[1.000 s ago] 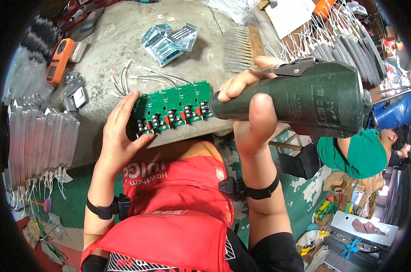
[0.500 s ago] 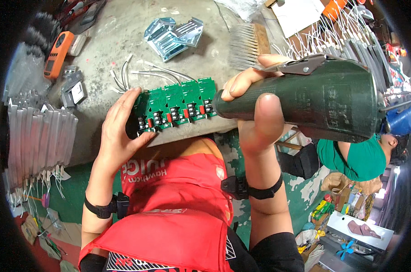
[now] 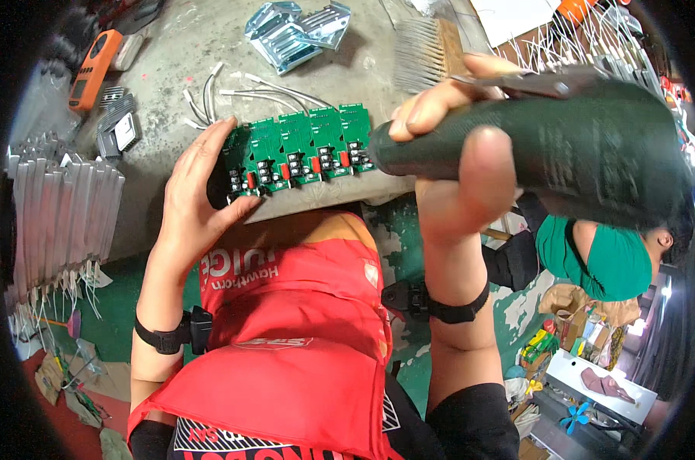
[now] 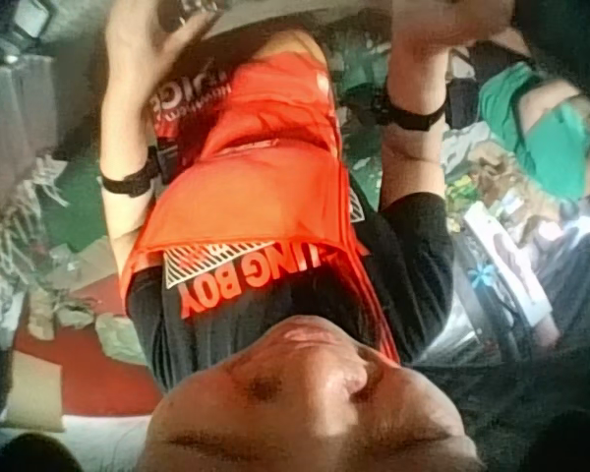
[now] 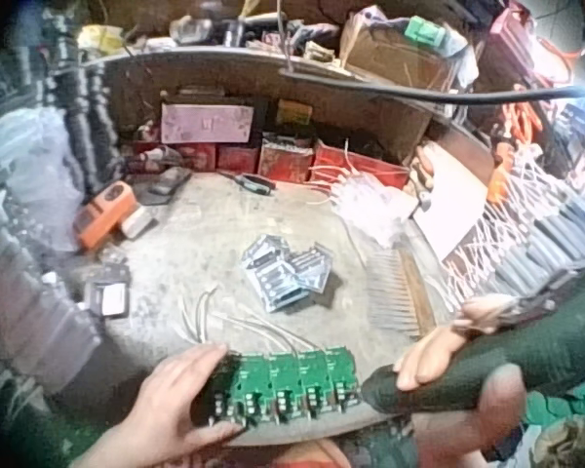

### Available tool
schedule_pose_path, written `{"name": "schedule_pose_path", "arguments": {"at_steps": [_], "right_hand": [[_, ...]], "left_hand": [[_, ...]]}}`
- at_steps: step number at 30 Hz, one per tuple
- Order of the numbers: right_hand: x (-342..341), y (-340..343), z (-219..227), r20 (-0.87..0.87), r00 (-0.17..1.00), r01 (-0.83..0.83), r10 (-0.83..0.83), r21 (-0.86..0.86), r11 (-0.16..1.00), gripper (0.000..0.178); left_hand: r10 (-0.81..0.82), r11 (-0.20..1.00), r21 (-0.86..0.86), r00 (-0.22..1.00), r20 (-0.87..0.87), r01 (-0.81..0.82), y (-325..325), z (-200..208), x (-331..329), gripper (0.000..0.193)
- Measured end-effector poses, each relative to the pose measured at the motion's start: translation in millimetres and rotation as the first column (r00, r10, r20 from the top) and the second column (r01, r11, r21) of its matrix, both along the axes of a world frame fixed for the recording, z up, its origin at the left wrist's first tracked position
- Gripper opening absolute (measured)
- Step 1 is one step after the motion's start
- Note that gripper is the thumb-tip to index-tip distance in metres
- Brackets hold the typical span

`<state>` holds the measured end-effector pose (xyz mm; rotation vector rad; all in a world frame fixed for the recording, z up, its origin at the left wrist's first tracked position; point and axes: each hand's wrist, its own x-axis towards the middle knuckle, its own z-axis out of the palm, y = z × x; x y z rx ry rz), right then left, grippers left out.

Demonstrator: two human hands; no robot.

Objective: Assembling circuit boards and attaching them to metal plates using a heat gun and electric screwdriver.

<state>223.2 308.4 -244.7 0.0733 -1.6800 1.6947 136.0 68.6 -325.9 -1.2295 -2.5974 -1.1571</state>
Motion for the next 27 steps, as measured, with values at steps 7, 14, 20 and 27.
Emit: {"name": "schedule_pose_path", "arguments": {"at_steps": [7, 14, 20, 27], "right_hand": [[10.7, 2.7, -8.2, -0.114, 0.985, -0.142, 0.13, -0.105, 0.984, 0.058], [8.1, 2.1, -8.8, -0.098, 0.983, -0.161, 0.152, -0.087, 0.983, 0.053], [6.1, 3.5, -8.3, -0.068, 0.979, -0.198, 0.194, -0.057, 0.979, 0.052], [5.1, -1.0, -4.4, -0.103, 0.979, -0.185, 0.176, -0.089, 0.979, 0.062]], "left_hand": [[-0.009, 1.0, -0.008, 1.0, 0.0, 0.009, 0.4, 0.3, 2.0, 0.088], [0.007, 1.0, -0.011, 1.0, -0.009, -0.007, 0.5, -1.2, 1.7, 0.088], [0.004, 1.0, 0.007, 1.0, 0.005, -0.004, -1.1, -1.8, 2.8, 0.089], [-0.011, 1.0, 0.026, 1.0, -0.017, 0.011, -0.6, -3.4, 0.4, 0.088]]}}
